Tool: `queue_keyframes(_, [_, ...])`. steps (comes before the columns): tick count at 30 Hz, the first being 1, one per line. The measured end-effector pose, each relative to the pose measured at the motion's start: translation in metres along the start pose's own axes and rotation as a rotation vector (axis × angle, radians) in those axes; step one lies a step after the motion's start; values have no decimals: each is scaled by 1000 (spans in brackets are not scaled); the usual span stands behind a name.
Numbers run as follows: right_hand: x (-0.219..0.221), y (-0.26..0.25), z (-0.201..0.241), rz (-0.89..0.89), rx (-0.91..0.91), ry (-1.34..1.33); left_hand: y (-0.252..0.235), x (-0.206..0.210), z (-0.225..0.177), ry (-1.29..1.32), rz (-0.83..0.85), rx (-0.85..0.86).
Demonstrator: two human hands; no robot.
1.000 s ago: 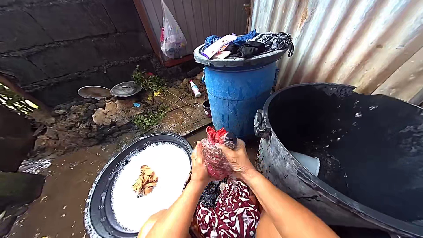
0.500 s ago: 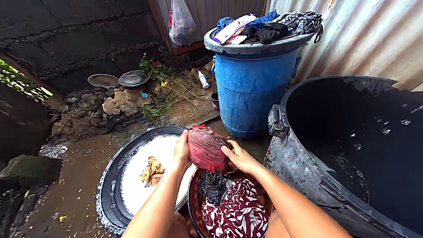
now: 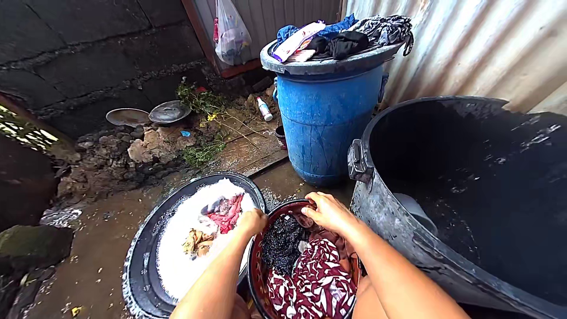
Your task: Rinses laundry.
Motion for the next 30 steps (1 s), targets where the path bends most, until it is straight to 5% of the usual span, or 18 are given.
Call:
queue_keyframes(4, [3, 6, -5, 2, 29, 2, 2, 111, -3, -263, 294, 12])
queue_keyframes(6, [3, 8, -10, -44, 92, -120, 1, 109, -14, -189, 269, 81])
queue_keyframes(10, [14, 22, -10, -179, 430, -861, 57, 14, -77, 727, 147, 325])
queue_keyframes(14, [41, 20, -6, -71, 613, -1346, 120, -50, -92, 1529, 278, 740])
queue_keyframes(17, [50, 11, 7, -108, 529, -1384, 113, -55, -79, 1869, 235, 638])
queue_keyframes(20, [38, 4, 26, -378, 363, -1449, 84, -55, -65, 1312, -168, 129])
queue_keyframes(22, [22, 2, 36, -497, 230, -1595, 58, -38, -58, 1086, -146, 6])
queue_keyframes(30, [0, 12, 36, -448, -108, -1839, 77, 1, -72, 496, 276, 392])
Point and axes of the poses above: each hand's wrist, its own y-axis away from the middle knuckle, its own x-axis out of the palm, z = x × y, the point moved 4 cm from there along -y, towards the middle knuckle, and after that the axes turned 7 degrees about -x, right-handed, at the moved point
